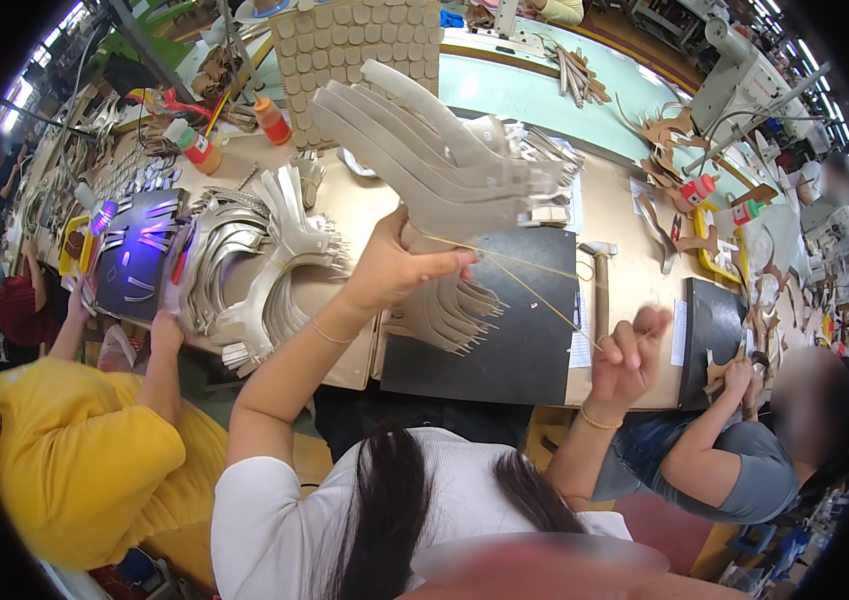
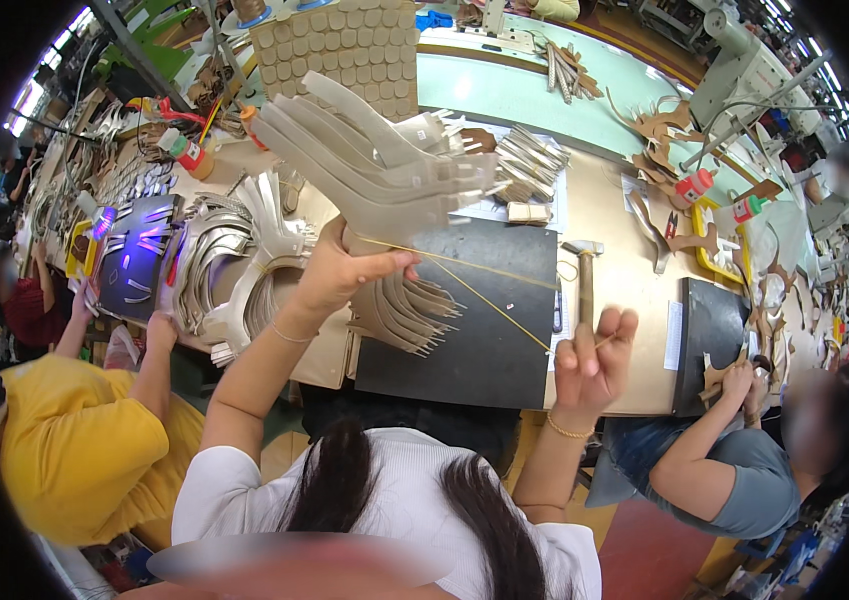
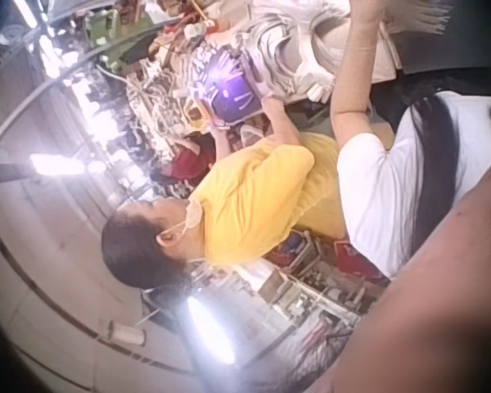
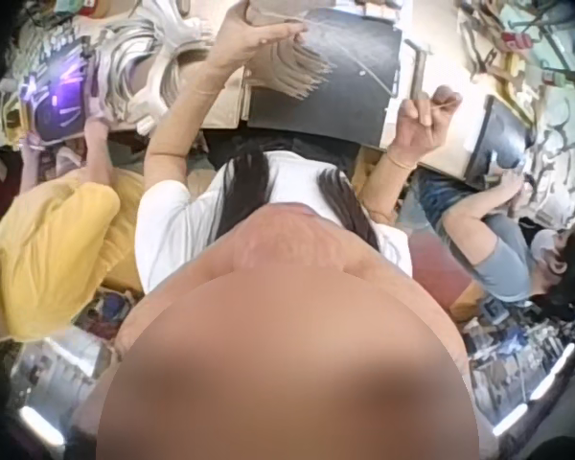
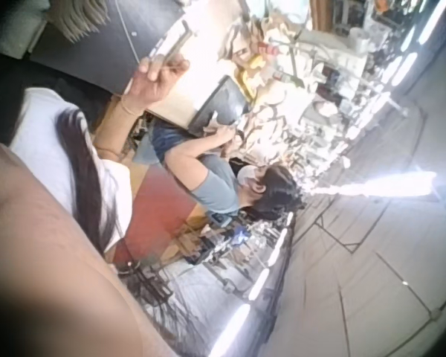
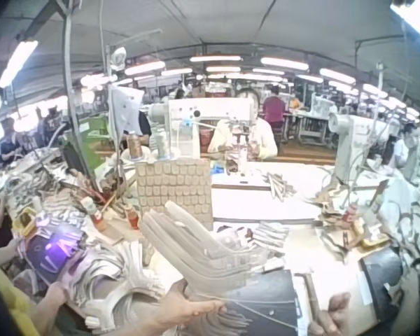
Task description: The person repeatedly picks up white plastic decorative pieces, smooths their edges by hand, and stacks them. She then gathers a stack, wraps it with a rubber band, and uses scissors to cut a white string, placing the cut piece on the table.
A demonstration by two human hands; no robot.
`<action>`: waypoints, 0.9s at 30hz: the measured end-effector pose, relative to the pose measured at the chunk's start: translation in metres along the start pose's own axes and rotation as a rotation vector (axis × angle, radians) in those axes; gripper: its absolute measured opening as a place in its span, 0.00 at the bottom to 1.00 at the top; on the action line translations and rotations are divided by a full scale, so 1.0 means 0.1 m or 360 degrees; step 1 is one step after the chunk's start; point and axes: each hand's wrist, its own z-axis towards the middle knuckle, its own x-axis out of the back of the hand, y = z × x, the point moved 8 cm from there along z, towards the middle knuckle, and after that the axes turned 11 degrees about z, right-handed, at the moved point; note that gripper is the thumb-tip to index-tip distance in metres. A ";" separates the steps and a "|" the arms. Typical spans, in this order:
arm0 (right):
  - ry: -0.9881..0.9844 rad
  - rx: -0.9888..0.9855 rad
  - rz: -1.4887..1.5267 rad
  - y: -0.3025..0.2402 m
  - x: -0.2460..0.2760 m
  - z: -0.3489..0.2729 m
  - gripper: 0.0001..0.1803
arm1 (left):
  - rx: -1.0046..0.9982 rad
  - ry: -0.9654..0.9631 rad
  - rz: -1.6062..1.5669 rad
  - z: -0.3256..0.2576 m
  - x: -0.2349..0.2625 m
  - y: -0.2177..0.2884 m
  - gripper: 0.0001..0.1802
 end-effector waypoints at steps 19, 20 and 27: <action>0.0336 -0.0021 -0.1276 0.61 0.08 0.32 0.70 | 0.0361 -0.0637 0.0021 -0.24 -0.47 -0.23 0.30; 0.0303 -0.0040 -0.1230 0.57 0.05 0.36 0.70 | 0.0295 -0.0700 0.0221 -0.25 -0.44 -0.18 0.29; -0.0069 -0.0402 -0.1414 0.72 -0.18 0.73 0.69 | 0.0221 -0.1322 0.1504 -0.32 -0.37 -0.10 0.32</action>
